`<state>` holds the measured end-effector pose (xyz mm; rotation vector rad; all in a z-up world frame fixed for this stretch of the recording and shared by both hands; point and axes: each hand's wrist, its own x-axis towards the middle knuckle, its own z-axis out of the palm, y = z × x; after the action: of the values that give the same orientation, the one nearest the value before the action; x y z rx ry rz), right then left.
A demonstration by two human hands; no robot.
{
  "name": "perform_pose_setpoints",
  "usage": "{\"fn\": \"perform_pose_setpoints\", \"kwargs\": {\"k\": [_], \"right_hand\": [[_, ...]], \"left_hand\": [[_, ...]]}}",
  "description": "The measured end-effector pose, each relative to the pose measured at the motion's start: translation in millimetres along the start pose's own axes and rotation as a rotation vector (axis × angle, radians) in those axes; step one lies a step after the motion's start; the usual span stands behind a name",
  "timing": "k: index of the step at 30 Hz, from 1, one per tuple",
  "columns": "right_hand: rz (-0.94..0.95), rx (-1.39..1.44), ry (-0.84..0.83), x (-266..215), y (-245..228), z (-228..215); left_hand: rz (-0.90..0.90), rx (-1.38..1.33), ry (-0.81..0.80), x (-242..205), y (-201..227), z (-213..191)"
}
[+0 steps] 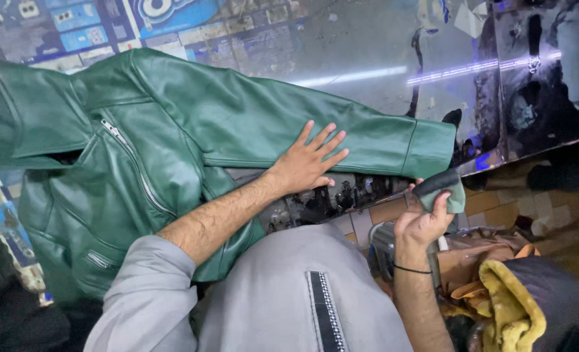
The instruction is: The person wipes the surface of a green leather jacket with a cloth, focusing on the sleeves and cuffs. They repeatedly rub the fabric to remove dirt or polish the material, adjusting the jacket's position on the workbench as needed.
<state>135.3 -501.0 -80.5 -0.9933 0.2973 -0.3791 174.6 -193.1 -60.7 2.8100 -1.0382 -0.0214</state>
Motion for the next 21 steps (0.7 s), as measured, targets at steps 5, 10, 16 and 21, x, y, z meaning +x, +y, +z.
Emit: {"fn": "perform_pose_setpoints", "kwargs": {"k": [5, 10, 16, 21], "right_hand": [[0.152, 0.196, 0.045, 6, 14, -21], [0.045, 0.117, 0.005, 63, 14, 15], [-0.377, 0.103, -0.095, 97, -1, 30], [-0.409, -0.086, -0.113, 76, 21, -9]], "left_hand": [[0.025, 0.210, 0.152, 8, 8, 17], [-0.049, -0.104, 0.203, 17, 9, 8], [-0.003, 0.010, 0.385, 33, 13, -17], [0.079, 0.051, 0.143, 30, 23, -12]]}}
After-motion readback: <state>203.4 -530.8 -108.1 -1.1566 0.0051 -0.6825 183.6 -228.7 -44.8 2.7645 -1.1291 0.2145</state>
